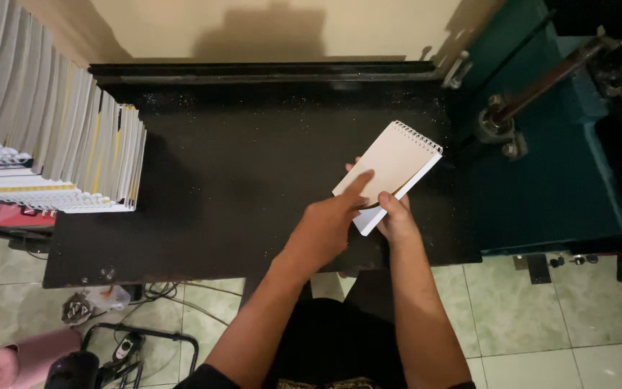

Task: The person repeatedly picks up a stack of white spiral-bound paper, places it on a black table, and covers it with a yellow notebook. They then lift the combined stack and place it onto a growing pile of similar notebooks on the left side of the table.

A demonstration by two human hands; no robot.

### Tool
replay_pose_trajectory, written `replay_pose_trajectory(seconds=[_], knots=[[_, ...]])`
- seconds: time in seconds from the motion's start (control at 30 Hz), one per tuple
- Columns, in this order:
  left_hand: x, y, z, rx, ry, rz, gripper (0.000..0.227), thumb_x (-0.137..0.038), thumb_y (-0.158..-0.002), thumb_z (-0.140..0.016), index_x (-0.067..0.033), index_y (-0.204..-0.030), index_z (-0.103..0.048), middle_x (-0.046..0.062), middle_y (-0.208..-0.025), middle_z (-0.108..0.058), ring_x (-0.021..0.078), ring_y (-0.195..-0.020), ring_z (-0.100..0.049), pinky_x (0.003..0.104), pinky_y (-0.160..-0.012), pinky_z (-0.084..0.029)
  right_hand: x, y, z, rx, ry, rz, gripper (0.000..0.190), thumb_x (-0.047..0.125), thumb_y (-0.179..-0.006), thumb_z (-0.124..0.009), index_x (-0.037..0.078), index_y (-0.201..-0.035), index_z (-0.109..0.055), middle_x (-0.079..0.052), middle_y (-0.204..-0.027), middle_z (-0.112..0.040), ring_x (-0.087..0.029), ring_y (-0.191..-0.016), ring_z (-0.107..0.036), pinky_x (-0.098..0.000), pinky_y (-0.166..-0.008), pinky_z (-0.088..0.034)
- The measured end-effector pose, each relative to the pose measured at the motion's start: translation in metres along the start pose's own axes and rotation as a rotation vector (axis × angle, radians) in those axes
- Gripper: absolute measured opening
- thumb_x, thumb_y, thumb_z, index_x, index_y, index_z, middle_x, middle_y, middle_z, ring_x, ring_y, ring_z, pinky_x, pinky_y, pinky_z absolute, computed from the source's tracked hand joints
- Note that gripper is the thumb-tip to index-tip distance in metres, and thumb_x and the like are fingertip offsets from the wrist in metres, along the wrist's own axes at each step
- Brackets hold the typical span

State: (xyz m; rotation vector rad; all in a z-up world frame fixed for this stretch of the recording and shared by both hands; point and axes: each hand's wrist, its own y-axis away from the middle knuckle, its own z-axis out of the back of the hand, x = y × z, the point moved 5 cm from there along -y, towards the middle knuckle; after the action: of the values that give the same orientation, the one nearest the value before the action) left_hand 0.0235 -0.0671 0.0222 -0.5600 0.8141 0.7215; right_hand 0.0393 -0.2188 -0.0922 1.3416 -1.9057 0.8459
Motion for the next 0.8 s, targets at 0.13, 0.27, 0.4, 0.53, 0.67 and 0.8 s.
replay_pose_trajectory(seconds=[0.13,0.27,0.4,0.53,0.67,0.8], knots=[[0.021,-0.001,0.008,-0.184,0.229,-0.006,0.058,0.002,-0.086,-0.075,-0.0213,-0.138,-0.063,0.015,-0.09,-0.079,0.0363,-0.089,-0.078,0.043,-0.074,-0.061,0.0,-0.003,0.001,0.093,0.001,0.021,0.083,0.043,-0.076,-0.078,0.004,-0.144,-0.05,-0.022,-0.143,-0.058,-0.037,-0.124,-0.063,-0.0539,-0.105,-0.053],[0.014,0.002,0.027,-0.142,0.447,0.004,0.04,0.004,-0.076,-0.082,-0.0151,-0.11,-0.078,0.011,-0.074,-0.078,0.0283,-0.079,-0.078,0.042,-0.078,-0.06,0.007,-0.007,-0.011,0.274,-0.032,0.05,0.101,0.055,-0.07,-0.082,-0.003,-0.145,-0.046,-0.029,-0.151,-0.049,-0.041,-0.13,-0.058,-0.05,-0.105,-0.053],[0.024,-0.003,0.037,-0.152,0.488,-0.013,0.029,0.003,-0.079,-0.079,-0.0101,-0.105,-0.077,0.015,-0.072,-0.075,0.0328,-0.073,-0.075,0.042,-0.074,-0.058,0.002,-0.007,-0.005,0.286,-0.016,0.034,0.106,0.053,-0.066,-0.08,-0.005,-0.147,-0.043,-0.028,-0.145,-0.054,-0.041,-0.129,-0.059,-0.0525,-0.106,-0.052],[-0.006,-0.007,0.078,-0.389,0.217,-0.114,0.022,0.002,-0.083,-0.081,-0.0131,-0.099,-0.079,0.012,-0.08,-0.077,0.0325,-0.078,-0.076,0.04,-0.071,-0.059,0.02,0.0,-0.03,0.199,-0.1,-0.006,0.088,0.035,-0.07,-0.077,-0.005,-0.143,-0.046,-0.026,-0.138,-0.058,-0.041,-0.125,-0.061,-0.0545,-0.107,-0.05],[-0.034,-0.012,0.096,-0.46,-0.006,-0.285,0.024,-0.003,-0.087,-0.082,-0.0158,-0.106,-0.075,0.002,-0.089,-0.076,0.0241,-0.085,-0.074,0.038,-0.078,-0.059,0.035,0.0,-0.046,0.108,-0.169,-0.043,0.075,0.02,-0.068,-0.073,-0.005,-0.136,-0.055,-0.022,-0.118,-0.068,-0.042,-0.105,-0.07,-0.0584,-0.097,-0.057],[-0.028,-0.014,0.067,-0.149,0.048,-0.219,0.051,-0.01,-0.079,-0.087,-0.0034,-0.126,-0.068,0.02,-0.104,-0.074,0.0437,-0.103,-0.068,0.055,-0.092,-0.052,-0.007,0.0,0.012,0.016,-0.121,-0.089,0.075,0.021,-0.067,-0.07,-0.005,-0.135,-0.055,-0.023,-0.115,-0.069,-0.041,-0.1,-0.072,-0.0598,-0.093,-0.057]])
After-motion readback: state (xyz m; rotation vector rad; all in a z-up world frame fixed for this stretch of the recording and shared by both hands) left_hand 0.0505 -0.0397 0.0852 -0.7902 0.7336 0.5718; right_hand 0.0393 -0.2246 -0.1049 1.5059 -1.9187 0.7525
